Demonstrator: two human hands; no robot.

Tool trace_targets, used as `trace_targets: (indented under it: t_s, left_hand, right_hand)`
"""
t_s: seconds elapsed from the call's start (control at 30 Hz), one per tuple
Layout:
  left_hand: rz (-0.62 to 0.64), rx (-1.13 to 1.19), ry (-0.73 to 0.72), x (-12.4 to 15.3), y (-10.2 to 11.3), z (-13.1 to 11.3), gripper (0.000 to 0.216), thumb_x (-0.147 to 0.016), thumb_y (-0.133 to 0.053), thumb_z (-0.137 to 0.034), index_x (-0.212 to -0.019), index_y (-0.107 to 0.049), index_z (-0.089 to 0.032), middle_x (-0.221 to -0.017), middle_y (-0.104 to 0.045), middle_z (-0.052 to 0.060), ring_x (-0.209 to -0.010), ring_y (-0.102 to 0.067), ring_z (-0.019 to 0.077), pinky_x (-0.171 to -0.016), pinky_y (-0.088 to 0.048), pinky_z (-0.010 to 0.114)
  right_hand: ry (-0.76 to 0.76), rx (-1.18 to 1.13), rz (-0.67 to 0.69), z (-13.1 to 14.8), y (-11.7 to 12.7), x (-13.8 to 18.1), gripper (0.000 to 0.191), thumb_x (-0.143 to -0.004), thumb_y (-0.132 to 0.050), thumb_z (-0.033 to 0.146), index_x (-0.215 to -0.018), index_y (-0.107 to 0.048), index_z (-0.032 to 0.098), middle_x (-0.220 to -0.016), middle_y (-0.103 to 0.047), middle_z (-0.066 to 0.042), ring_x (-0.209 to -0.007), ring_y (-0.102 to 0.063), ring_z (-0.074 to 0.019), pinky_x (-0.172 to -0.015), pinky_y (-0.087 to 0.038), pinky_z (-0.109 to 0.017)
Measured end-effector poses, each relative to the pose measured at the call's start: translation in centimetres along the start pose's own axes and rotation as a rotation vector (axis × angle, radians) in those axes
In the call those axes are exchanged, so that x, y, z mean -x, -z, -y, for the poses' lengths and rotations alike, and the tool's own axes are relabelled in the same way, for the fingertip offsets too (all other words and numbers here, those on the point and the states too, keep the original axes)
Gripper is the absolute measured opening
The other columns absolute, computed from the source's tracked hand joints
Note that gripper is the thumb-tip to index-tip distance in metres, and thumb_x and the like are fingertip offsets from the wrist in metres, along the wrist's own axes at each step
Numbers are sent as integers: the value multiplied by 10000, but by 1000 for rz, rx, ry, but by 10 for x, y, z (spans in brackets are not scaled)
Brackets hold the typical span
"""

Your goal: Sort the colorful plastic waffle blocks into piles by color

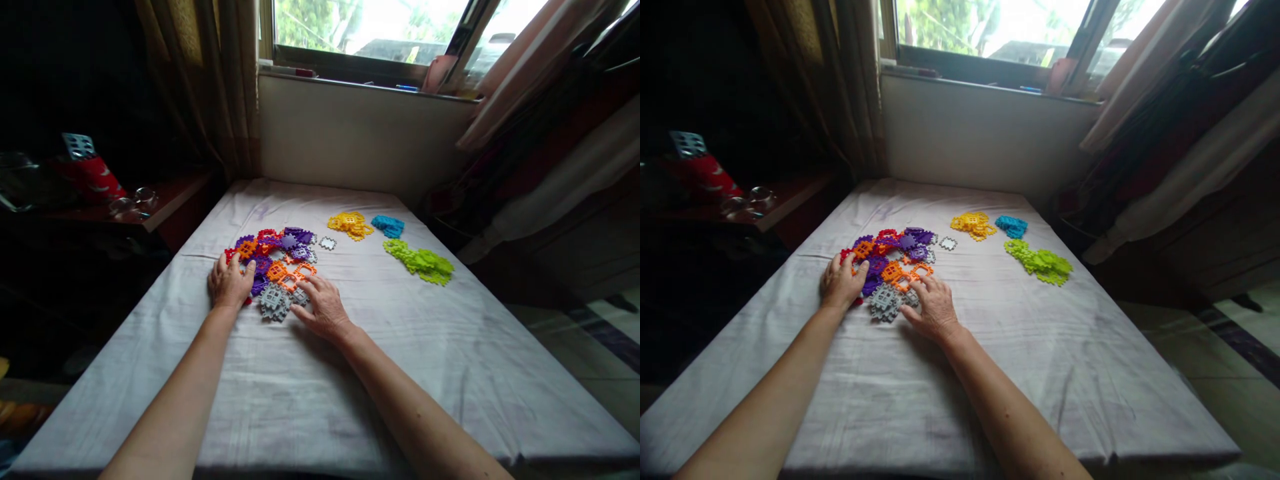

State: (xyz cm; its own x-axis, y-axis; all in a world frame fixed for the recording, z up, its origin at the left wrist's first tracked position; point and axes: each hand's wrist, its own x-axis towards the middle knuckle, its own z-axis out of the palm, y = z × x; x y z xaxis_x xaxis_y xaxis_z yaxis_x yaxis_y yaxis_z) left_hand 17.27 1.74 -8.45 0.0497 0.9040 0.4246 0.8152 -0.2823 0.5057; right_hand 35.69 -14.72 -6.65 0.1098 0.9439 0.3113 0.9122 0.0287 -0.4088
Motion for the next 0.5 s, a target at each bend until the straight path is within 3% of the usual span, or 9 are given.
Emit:
trace_targets:
  t_s: [0.17, 0.37, 0.5]
  left_hand:
    - [-92, 222, -100, -10, 3, 14, 528, -890, -476, -508, -1242, -624, -142, -1391, -556, 211, -1346, -499, 302, -1142, -391, 444]
    - [-190, 231, -132, -16, 26, 62, 465, -867, -513, -484, -1154, -648, -145, -1280, -634, 199, -1262, -569, 306, -1122, -415, 477]
    - [-193, 243, -134, -14, 31, 65, 400, -870, -536, -433, -1155, -644, -176, -1261, -655, 161, -1231, -591, 280, -1115, -429, 461]
  right_hand:
    - [-80, -4, -49, -6, 5, 9, 420, -810, -717, 391, -1198, -668, 235, -1250, -674, -91, -1167, -578, -261, -1000, -416, -412]
    - [-127, 51, 5, 6, 9, 5, 363, -794, -725, 387, -1117, -683, 226, -1159, -702, -89, -1103, -592, -274, -936, -426, -404]
    - [-118, 16, 29, 2, 18, 4, 372, -773, -730, 329, -1129, -677, 233, -1156, -705, -74, -1109, -601, -260, -949, -428, -395]
